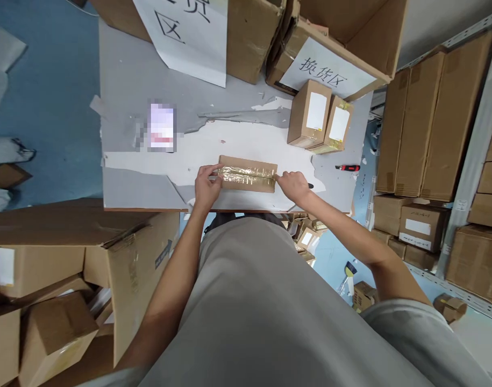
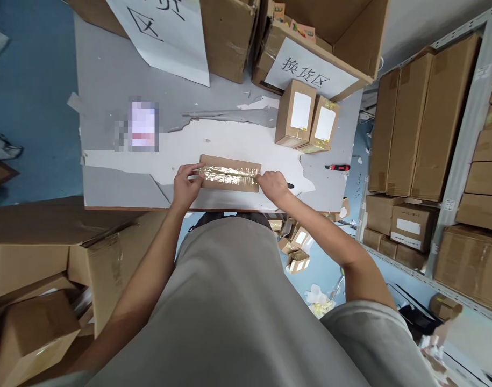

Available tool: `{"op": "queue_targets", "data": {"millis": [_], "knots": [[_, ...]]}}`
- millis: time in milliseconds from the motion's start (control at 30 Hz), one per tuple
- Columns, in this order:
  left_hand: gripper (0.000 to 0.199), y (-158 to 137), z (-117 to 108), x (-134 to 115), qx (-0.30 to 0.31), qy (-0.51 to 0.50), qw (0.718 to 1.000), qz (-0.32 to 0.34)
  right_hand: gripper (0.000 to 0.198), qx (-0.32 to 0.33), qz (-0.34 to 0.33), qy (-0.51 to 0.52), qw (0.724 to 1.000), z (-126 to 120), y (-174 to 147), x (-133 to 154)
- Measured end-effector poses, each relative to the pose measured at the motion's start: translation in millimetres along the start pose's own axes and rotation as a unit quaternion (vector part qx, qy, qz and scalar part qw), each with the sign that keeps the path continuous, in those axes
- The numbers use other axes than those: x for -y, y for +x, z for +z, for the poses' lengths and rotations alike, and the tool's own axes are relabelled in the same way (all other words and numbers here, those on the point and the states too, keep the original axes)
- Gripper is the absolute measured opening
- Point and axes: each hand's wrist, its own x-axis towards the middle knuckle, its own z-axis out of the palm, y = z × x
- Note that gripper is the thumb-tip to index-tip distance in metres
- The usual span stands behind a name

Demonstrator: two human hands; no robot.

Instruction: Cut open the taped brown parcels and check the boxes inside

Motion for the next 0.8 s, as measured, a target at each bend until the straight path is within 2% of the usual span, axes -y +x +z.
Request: {"op": "queue_targets", "data": {"millis": [67,200,400,633,800], "knots": [[0.037,-2.5,6.8,-6.0,-0.030,0.023,0.999,-0.004,0.052,0.008,0.005,-0.021,1.000,8.7,-6.5,-17.8],[0.038,-4.1,21.3,-12.1,-0.100,0.083,0.991,-0.012,0.059,-0.002,-0.014,-0.022,1.000,20.7,-9.8,-31.8],[0.036,-7.2,37.2,-15.2,-0.103,0.121,0.987,-0.011,0.065,-0.022,-0.049,0.020,0.998,48.2,-8.5,-57.5],[0.034,-11.4,46.7,-23.4,-0.137,0.165,0.977,-0.017,0.053,-0.066,-0.075,0.068,0.993,88.8,-7.4,-98.5],[0.037,-11.5,47.4,-24.1,-0.145,0.174,0.974,-0.023,0.053,-0.071,-0.063,0.076,0.993,102.0,-6.1,-101.9]]}}
